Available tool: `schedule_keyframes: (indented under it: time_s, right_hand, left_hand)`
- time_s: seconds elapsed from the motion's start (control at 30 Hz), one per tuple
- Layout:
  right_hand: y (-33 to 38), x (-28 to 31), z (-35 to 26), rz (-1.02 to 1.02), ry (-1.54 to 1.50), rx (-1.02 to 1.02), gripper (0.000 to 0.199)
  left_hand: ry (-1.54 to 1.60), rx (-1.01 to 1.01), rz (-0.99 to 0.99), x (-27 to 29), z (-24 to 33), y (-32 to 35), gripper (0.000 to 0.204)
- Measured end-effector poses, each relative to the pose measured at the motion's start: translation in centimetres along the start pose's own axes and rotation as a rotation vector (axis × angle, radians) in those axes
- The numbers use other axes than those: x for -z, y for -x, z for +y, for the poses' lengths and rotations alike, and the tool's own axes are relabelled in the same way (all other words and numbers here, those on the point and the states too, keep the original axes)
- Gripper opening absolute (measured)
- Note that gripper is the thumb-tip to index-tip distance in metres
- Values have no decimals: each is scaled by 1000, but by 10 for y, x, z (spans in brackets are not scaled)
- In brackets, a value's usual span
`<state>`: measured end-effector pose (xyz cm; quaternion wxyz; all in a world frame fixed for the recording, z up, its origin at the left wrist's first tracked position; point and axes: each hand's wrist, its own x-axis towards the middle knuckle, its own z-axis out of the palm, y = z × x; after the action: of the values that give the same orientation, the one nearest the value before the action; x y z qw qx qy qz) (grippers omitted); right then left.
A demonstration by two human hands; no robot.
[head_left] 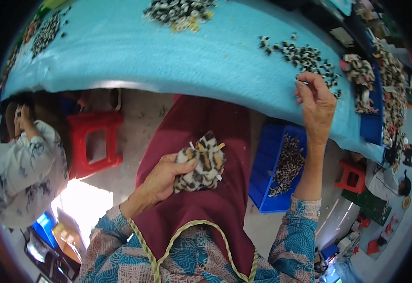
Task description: The person assembles leopard-print plush toy parts and attaches tags to them with plastic fasteners by hand, working at a manufacturing workstation.
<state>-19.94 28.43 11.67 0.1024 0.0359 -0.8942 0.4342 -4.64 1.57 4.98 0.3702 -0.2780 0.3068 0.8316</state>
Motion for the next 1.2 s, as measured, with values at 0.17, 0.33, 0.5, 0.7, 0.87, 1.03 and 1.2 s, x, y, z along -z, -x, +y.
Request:
schedule_keyframes:
  time_s: [0.17,0.33,0.5,0.7,0.87,1.03,1.2]
  right_hand:
    - [10,-3,-7,-11,-179,47,13]
    - [55,0,-25,-279,-751,-99,16]
    - [113,-34,-11,-351,-963,-419,20]
    - [142,-47,-5,-312,-995,-667,27]
    - [148,-51,-9,-303,-965,-694,24]
    - [157,-52,-2,-270,-999,-608,21]
    - [166,-51,-6,-431,-1045,-456,15]
  left_hand:
    - [-27,30,58,0,-11,5,28]
    - [51,52,19,-1,-14,0,28]
    - [27,71,53,1,-13,-1,28]
    - [16,76,75,-5,-12,-3,29]
    - [15,73,95,-1,-19,-2,29]
    - [4,50,115,-6,-18,0,28]
    - [-20,83,95,-7,-17,-1,26]
